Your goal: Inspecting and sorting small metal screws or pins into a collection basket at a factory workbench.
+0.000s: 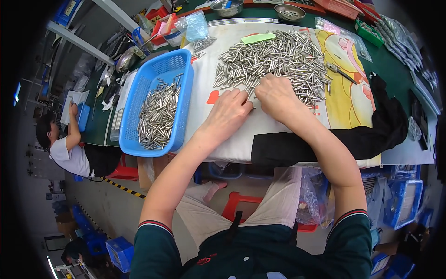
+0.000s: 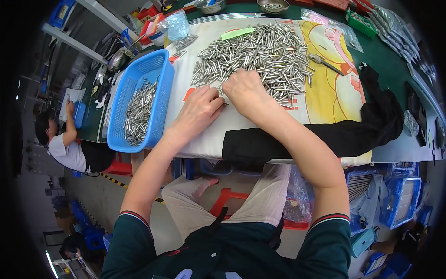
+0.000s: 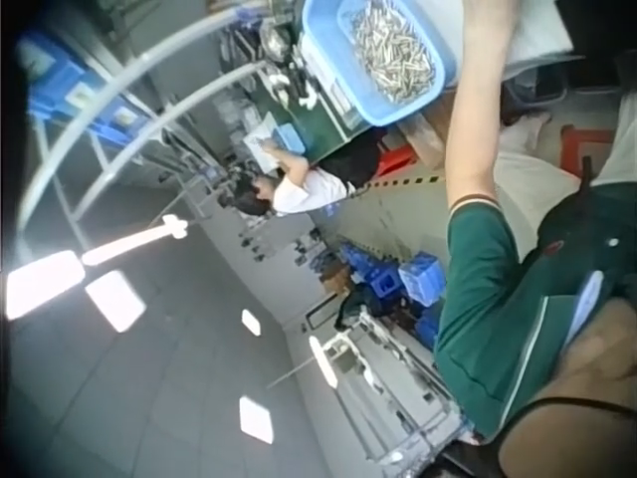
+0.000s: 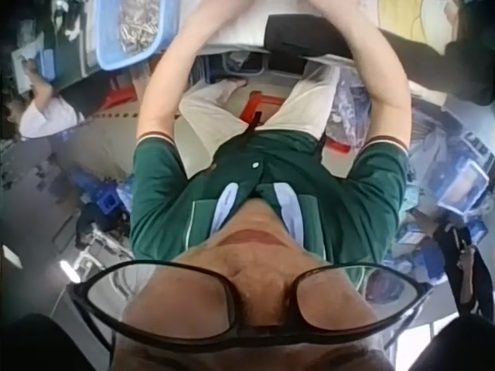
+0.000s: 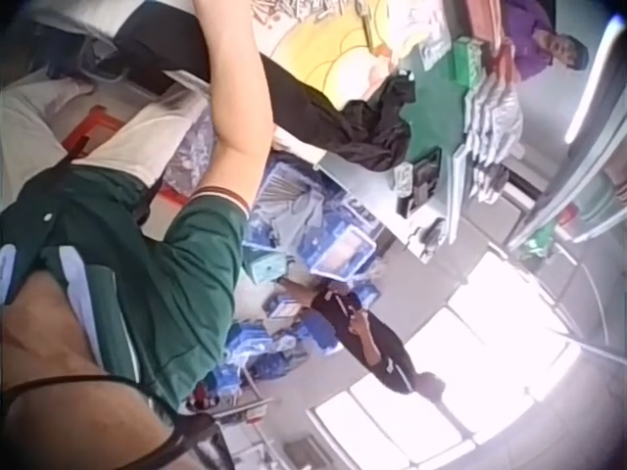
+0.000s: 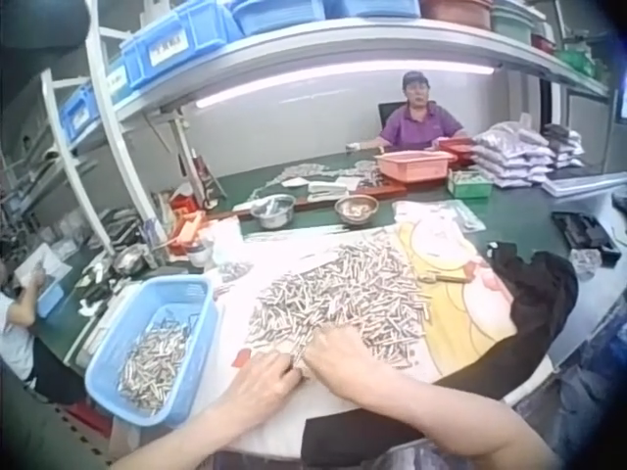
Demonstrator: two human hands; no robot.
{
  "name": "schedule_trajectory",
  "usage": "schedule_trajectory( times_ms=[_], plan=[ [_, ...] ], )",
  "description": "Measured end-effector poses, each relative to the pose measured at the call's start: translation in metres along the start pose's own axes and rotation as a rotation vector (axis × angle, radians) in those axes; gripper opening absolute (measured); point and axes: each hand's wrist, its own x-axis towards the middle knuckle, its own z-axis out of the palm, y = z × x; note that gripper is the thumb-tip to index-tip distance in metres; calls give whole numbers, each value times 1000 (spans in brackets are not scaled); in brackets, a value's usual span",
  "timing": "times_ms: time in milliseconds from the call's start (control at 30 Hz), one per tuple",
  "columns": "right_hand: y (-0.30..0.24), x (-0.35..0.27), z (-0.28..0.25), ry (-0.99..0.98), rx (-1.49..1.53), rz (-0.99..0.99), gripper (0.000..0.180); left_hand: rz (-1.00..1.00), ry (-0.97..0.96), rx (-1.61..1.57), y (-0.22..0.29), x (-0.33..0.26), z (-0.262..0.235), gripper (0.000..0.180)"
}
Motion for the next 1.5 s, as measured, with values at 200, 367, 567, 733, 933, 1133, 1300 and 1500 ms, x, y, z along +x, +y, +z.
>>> schedule_trajectory(
  times_ms=[200,367,567,733,933,1133,1300,1500],
  plan=[
    [-4,-2,16,202,-68,-40,5,74,-6,84,-1,5,1,12],
    [-6,-5,14,299,-11,-81,6,65,-8,129,5,6,0,3],
    [-5,0,17,313,3,-64,6,44,41,138,3,11,4,3],
    [9,9,13,386,288,31,8,-131,237,-47,-5,14,-1,7],
    [8,18,7,782,855,86,7,-528,560,-1224,-8,36,6,8],
    [3,19,12,802,959,177,9,-445,704,-1235,-10,43,21,11],
    [5,19,19,852,865,145,13,-431,707,-1163,-10,42,18,10],
    [3,20,18,829,901,116,19,-399,732,-1106,-13,38,22,12]
  ],
)
